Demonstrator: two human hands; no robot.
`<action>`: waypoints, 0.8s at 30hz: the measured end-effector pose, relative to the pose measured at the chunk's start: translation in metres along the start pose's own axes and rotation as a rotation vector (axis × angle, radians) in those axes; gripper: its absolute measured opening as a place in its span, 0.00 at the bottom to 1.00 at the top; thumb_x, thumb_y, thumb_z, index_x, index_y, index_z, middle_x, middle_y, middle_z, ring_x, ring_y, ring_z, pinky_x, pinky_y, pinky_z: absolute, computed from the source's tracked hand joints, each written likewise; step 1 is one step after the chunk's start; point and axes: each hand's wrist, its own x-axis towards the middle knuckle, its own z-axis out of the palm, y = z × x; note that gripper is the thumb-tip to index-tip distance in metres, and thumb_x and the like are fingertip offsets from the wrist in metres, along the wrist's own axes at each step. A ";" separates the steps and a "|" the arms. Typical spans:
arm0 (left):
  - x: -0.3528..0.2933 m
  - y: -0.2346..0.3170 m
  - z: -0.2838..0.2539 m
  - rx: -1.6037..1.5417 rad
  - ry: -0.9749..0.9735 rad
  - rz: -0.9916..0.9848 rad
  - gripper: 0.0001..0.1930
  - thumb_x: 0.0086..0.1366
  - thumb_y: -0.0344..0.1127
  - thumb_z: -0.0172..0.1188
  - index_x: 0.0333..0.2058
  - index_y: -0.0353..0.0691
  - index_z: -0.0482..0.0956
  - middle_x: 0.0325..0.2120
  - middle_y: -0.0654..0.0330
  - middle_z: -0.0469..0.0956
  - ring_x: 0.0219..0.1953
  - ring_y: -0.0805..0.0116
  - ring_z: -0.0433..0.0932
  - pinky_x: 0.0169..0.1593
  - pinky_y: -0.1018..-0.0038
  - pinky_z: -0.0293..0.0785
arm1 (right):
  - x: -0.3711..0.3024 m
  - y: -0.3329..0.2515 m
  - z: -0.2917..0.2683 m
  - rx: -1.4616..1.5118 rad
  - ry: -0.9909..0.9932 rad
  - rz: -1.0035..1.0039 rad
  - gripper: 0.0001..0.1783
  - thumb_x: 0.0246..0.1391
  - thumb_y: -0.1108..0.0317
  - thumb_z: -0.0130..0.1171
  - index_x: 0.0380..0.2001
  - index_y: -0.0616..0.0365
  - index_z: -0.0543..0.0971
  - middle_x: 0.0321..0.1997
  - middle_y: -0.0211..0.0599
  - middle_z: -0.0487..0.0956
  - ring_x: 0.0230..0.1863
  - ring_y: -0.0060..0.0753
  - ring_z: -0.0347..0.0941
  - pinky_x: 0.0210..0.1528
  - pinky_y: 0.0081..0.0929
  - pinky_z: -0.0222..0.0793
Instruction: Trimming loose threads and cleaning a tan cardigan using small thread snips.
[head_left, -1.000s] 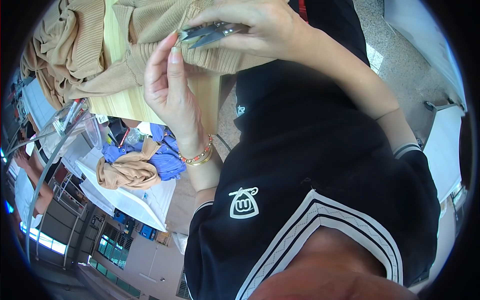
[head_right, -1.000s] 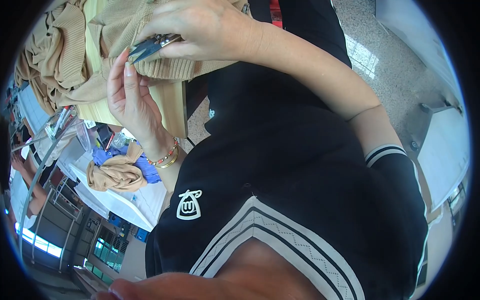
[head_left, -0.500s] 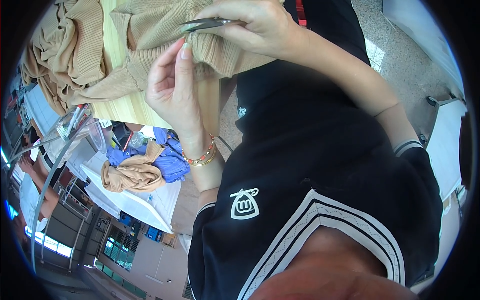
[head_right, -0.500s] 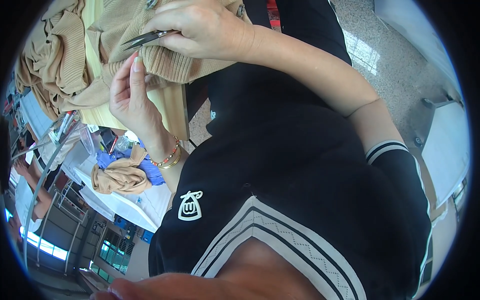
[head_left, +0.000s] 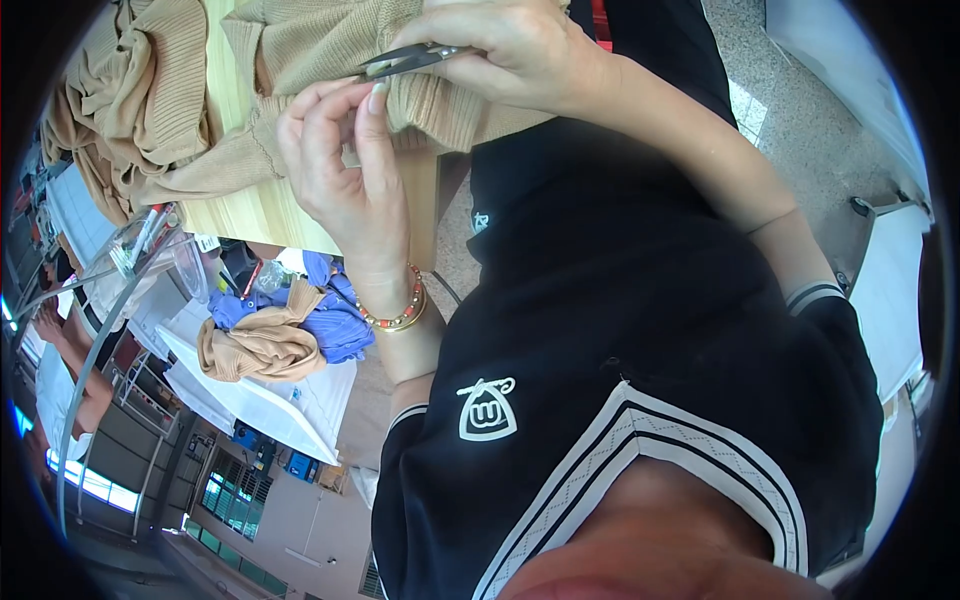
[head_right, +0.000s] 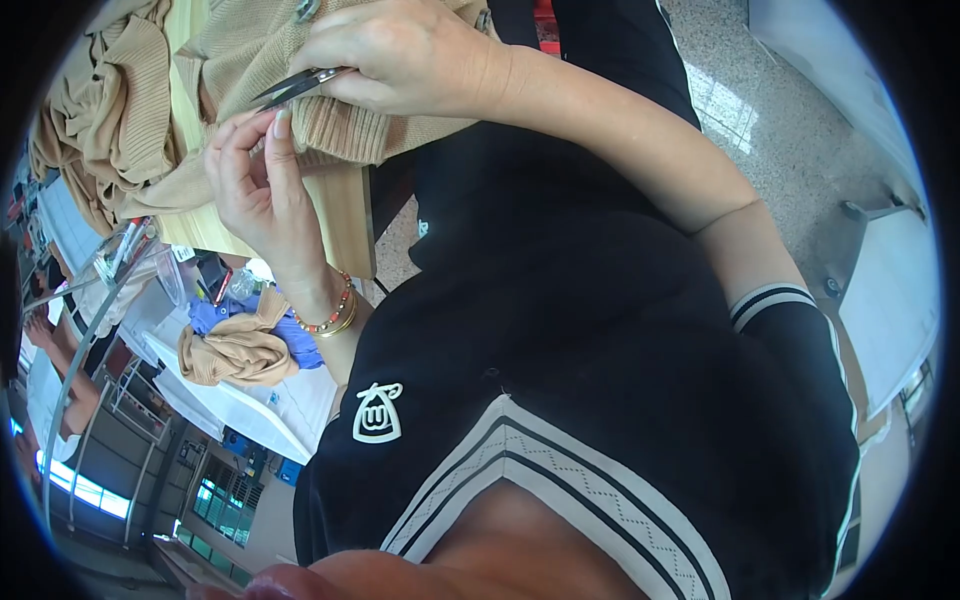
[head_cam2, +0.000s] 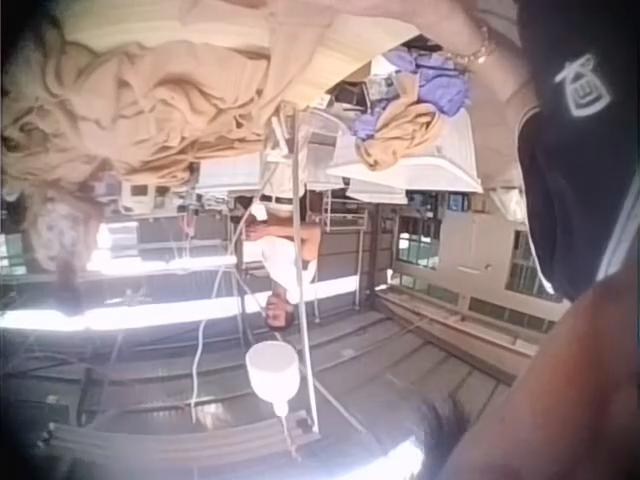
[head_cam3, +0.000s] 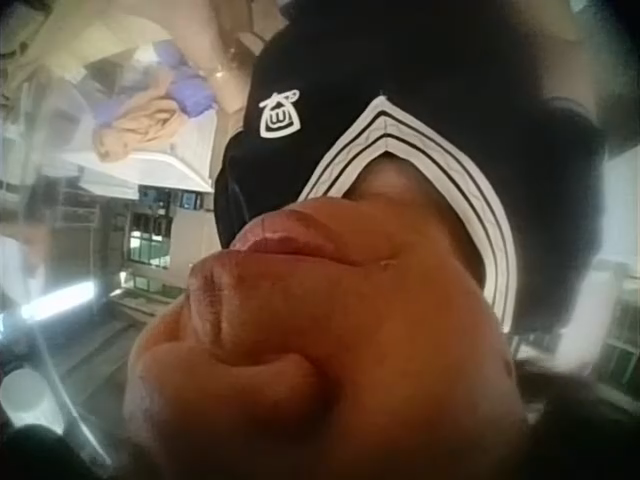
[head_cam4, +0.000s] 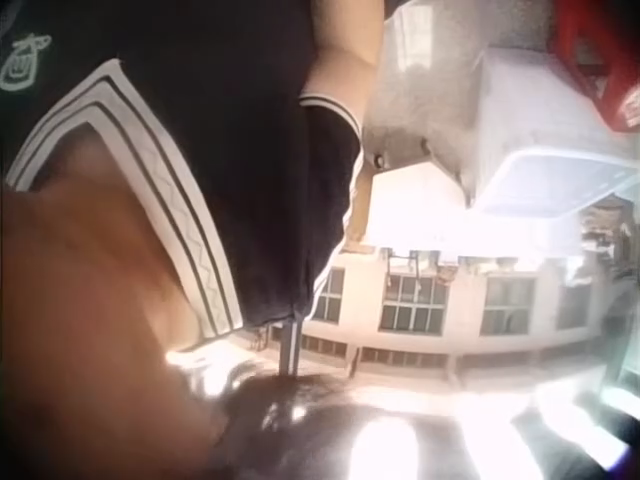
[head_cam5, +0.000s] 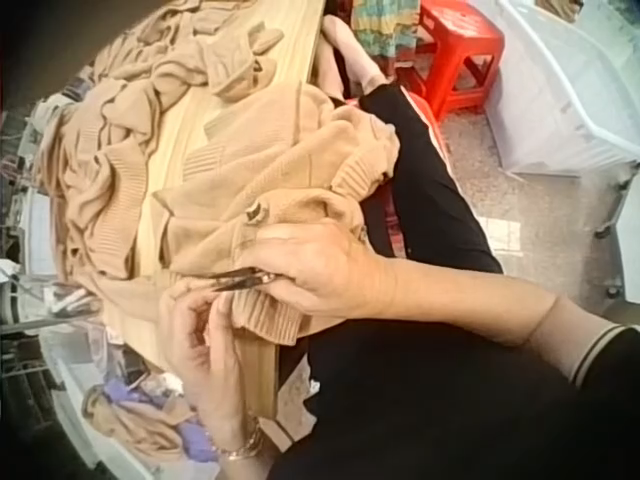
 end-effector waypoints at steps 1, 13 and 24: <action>0.000 -0.002 -0.001 -0.044 -0.018 -0.013 0.02 0.65 0.26 0.60 0.35 0.33 0.79 0.38 0.58 0.74 0.40 0.76 0.73 0.40 0.80 0.74 | 0.001 -0.001 -0.002 0.001 0.000 -0.003 0.13 0.42 0.75 0.57 0.36 0.60 0.78 0.31 0.41 0.76 0.34 0.46 0.75 0.37 0.34 0.71; 0.003 -0.007 0.010 -0.456 0.020 -0.148 0.05 0.70 0.27 0.55 0.41 0.31 0.74 0.42 0.56 0.78 0.40 0.77 0.74 0.44 0.82 0.71 | 0.005 -0.004 -0.035 0.284 -0.028 0.165 0.19 0.53 0.65 0.62 0.48 0.61 0.77 0.35 0.42 0.77 0.39 0.45 0.75 0.41 0.34 0.72; 0.006 -0.008 0.014 -0.497 0.027 -0.117 0.05 0.70 0.26 0.54 0.41 0.31 0.73 0.43 0.55 0.77 0.42 0.77 0.74 0.47 0.81 0.71 | -0.008 -0.004 -0.033 0.231 0.022 0.118 0.17 0.51 0.65 0.61 0.45 0.55 0.78 0.36 0.37 0.73 0.43 0.42 0.74 0.46 0.36 0.71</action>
